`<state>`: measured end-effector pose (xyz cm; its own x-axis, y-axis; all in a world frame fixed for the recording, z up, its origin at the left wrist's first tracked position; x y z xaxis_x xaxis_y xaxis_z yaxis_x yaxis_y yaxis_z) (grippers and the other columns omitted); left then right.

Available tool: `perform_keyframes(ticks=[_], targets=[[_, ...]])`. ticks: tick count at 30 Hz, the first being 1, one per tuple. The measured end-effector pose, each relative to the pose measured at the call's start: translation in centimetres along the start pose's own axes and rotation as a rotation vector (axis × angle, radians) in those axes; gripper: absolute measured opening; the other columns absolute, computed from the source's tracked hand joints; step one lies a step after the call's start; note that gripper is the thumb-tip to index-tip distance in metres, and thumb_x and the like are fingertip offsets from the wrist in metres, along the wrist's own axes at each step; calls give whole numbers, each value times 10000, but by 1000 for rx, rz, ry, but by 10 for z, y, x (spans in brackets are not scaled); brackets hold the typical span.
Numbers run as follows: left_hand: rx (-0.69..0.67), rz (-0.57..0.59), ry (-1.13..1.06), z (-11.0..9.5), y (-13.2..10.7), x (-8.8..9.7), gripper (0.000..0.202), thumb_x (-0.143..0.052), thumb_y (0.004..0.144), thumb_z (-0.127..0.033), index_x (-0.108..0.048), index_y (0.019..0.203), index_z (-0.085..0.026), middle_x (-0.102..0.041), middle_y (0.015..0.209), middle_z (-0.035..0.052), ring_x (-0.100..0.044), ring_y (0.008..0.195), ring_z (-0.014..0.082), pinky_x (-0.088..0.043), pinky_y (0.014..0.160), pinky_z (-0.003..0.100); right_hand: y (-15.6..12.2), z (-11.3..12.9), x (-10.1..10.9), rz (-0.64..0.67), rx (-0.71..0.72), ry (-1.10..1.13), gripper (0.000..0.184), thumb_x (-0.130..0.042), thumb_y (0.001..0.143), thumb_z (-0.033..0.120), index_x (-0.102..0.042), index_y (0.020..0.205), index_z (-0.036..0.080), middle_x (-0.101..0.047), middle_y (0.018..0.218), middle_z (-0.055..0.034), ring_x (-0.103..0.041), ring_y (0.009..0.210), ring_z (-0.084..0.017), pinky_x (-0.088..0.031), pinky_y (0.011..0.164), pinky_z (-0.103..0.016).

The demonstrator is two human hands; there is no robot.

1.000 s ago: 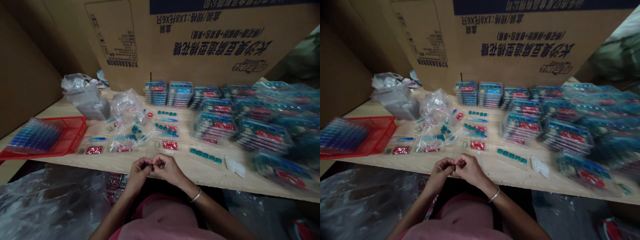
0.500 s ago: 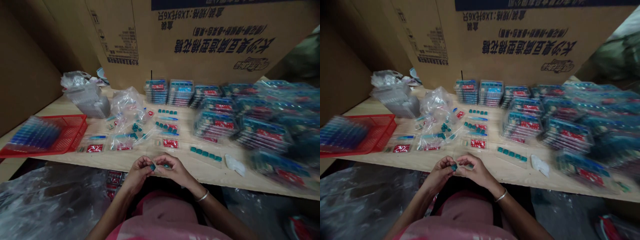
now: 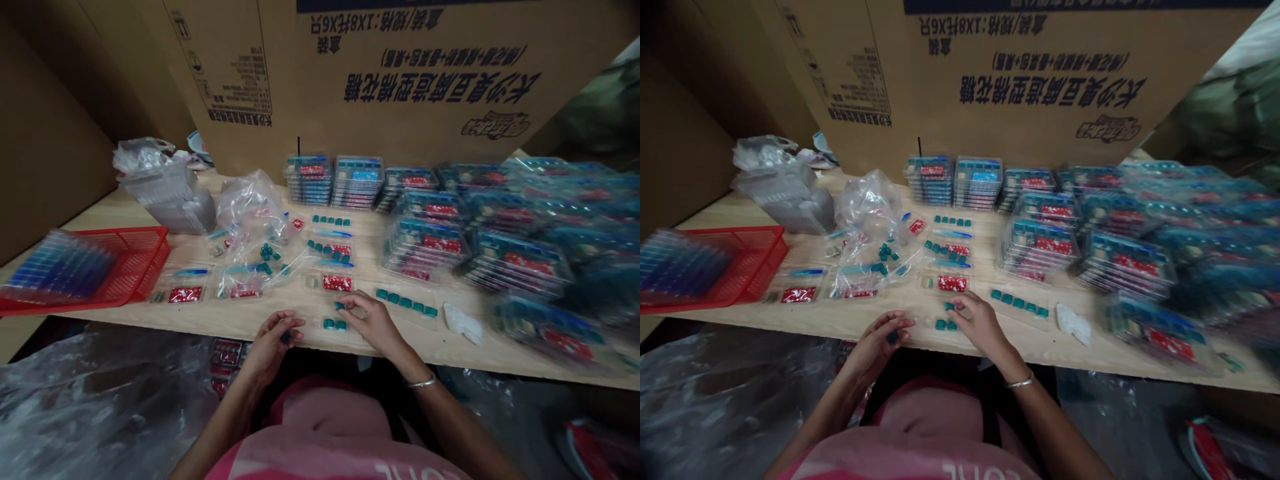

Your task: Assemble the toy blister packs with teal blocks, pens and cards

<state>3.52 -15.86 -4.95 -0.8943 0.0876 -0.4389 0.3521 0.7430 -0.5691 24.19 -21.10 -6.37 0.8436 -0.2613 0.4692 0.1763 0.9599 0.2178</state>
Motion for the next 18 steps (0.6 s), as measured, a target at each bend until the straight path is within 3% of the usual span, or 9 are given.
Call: perform_keyframes(ticks=[3, 7, 13, 18], targets=[[-17, -51, 8, 0, 3, 3, 390, -822, 497, -269, -581, 780, -151, -712, 745, 39, -582, 521, 84, -367, 502, 191, 0, -2, -4, 82, 83, -181, 83, -599, 827, 193, -645, 895, 198, -639, 849, -34, -600, 781, -166, -467, 716, -291], [-14, -28, 39, 2, 6, 1, 377, -816, 500, -264, -587, 775, -146, -708, 737, 35, -582, 518, 83, -352, 486, 186, -1, 14, -28, 221, 203, -447, 51, -634, 817, 156, -646, 854, 189, -641, 823, -53, -579, 829, -209, -438, 765, -342], [34, 27, -25, 0, 8, 5, 378, -788, 583, -373, -608, 817, -138, -715, 753, 69, -606, 540, 109, -382, 469, 187, 1, 17, -40, 243, 188, -585, 16, -640, 817, 173, -636, 819, 188, -627, 820, -62, -552, 830, -230, -428, 757, -361], [129, 209, -274, -9, -1, 6, 506, -580, 765, -572, -618, 993, -121, -690, 1019, 153, -659, 928, 220, -509, 724, 275, -4, 20, -35, 207, 201, -492, 107, -596, 840, 164, -625, 943, 169, -607, 924, -87, -544, 889, -237, -449, 796, -382]])
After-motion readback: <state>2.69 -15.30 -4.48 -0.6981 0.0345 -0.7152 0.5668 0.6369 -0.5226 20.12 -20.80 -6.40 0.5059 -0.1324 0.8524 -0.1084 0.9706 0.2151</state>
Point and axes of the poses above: each hand's wrist, its own y-axis towards the middle knuckle, its own x-axis out of the back of the hand, z = x × y, the point moved 1 cm from there along y, towards the middle knuckle
